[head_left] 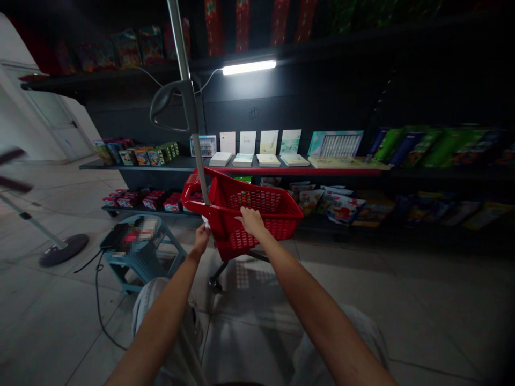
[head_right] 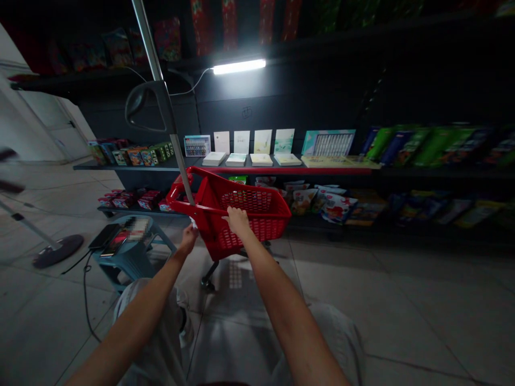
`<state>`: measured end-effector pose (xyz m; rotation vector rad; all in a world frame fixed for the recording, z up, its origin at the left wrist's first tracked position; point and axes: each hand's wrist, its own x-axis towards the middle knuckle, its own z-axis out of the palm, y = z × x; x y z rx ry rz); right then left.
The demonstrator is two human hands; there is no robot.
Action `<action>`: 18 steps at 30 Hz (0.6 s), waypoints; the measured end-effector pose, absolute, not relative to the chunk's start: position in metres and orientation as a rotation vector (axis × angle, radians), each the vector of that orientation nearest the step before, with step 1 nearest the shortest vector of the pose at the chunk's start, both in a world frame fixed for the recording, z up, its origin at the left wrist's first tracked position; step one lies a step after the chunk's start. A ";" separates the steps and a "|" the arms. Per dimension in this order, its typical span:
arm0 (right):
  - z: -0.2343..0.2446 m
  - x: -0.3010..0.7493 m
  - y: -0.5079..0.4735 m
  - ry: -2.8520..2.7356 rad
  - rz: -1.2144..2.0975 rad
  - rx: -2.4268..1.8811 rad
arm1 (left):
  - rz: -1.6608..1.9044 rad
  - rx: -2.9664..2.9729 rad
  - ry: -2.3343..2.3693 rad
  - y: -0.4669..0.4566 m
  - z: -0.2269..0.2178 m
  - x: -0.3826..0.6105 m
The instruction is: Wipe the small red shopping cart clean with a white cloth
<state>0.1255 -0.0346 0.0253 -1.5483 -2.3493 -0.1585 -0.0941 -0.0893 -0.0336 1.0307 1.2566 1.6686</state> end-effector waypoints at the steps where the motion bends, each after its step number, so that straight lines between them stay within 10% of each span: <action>1: 0.025 0.125 -0.034 -2.346 -0.163 -1.549 | 1.670 0.980 1.246 -0.094 -0.041 -0.093; 18: 0.053 0.130 -0.015 -2.537 0.181 -1.713 | 1.578 0.780 1.070 -0.060 -0.047 -0.096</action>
